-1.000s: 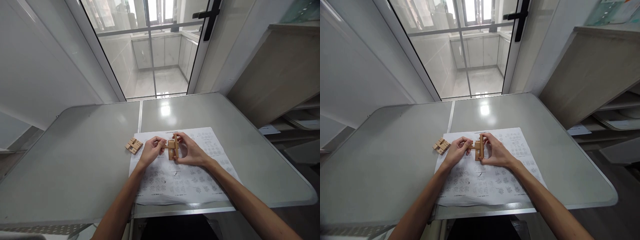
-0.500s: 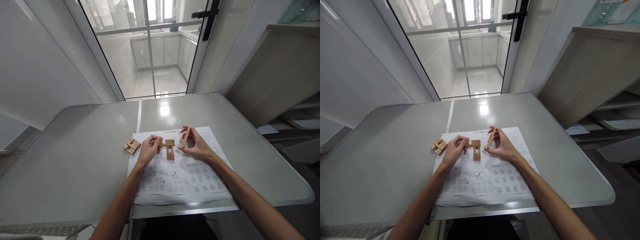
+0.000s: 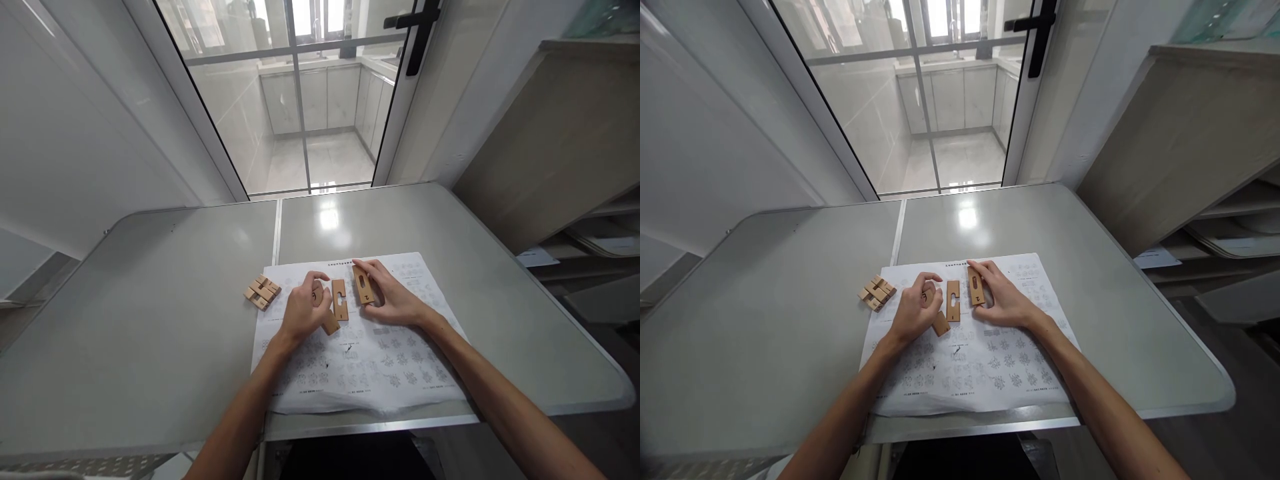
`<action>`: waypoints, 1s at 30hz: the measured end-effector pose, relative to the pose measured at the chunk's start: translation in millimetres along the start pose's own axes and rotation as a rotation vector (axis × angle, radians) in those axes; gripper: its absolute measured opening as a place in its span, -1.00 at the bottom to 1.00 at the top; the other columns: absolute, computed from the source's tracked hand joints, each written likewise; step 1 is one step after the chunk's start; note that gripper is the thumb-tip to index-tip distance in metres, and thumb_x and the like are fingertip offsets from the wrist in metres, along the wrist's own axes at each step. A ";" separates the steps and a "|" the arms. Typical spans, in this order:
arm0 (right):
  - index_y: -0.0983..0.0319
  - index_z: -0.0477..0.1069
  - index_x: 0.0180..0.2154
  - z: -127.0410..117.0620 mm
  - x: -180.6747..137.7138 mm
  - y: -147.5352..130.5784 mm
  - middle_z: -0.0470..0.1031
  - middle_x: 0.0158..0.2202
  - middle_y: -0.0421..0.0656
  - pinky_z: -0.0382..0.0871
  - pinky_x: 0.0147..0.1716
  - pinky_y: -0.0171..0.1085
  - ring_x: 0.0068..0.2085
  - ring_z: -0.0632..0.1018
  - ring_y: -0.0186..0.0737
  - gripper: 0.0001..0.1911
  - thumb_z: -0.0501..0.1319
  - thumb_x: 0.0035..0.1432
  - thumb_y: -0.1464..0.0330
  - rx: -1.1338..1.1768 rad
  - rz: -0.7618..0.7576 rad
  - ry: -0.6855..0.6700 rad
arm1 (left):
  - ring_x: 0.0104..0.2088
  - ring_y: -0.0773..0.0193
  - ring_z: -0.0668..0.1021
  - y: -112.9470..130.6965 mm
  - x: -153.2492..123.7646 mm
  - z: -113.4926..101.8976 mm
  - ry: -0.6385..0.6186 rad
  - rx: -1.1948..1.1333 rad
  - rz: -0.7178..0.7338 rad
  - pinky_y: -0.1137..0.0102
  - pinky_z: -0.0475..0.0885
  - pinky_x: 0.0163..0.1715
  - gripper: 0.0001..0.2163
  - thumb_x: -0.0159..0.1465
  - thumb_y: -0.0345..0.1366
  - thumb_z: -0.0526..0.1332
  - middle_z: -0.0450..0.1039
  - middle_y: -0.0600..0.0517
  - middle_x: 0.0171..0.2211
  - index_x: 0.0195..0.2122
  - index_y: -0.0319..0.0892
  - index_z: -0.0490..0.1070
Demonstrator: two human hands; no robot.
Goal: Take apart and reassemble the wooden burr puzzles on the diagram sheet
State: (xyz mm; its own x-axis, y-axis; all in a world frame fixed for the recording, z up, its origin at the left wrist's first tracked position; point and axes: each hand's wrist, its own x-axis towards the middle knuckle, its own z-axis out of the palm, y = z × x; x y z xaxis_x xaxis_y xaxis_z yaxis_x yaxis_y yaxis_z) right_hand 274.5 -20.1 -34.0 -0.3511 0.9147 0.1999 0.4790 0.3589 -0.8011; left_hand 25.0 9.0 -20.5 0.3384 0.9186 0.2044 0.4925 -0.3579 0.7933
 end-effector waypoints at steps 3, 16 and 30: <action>-0.03 0.06 0.48 0.6 0.6 -3.7 0.25 0.26 -0.01 0.41 0.28 0.19 0.28 0.39 0.21 0.06 0.37 0.00 0.49 -0.057 -0.042 -0.024 | -0.53 0.29 0.36 -3.2 -0.7 2.3 0.017 0.083 0.027 0.37 0.22 -0.42 -0.87 0.36 -0.34 0.21 0.32 0.18 -0.51 -0.09 -0.10 0.44; 0.03 0.18 0.44 -1.0 2.7 4.7 0.38 0.33 -0.05 0.39 0.30 0.05 0.31 0.44 0.10 -0.09 0.28 0.08 0.51 0.102 -0.041 -0.001 | 0.22 -0.01 0.49 -1.9 1.7 2.4 -0.083 0.162 0.302 0.05 0.40 0.25 -0.77 0.38 -0.25 0.34 0.52 -0.12 0.13 0.03 -0.10 0.45; 0.16 0.48 0.04 13.8 10.5 15.5 0.67 -0.10 -0.09 0.51 -0.08 -0.11 -0.11 0.65 -0.10 -0.68 0.17 0.27 0.41 0.189 0.107 0.315 | 0.34 -0.07 0.37 8.8 -25.4 2.5 -0.289 0.339 0.365 -0.04 0.31 0.37 -0.55 0.37 -0.16 0.37 0.37 -0.10 0.34 0.27 -0.02 0.43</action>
State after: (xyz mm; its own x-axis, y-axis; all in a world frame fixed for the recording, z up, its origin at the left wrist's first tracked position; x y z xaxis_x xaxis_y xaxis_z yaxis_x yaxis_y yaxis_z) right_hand 267.2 -7.5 -52.1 -0.0288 0.9681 0.2490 0.3327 0.2442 -0.9109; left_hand 22.7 -17.9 -20.1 0.7166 0.6595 0.2273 0.5162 -0.7205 0.4630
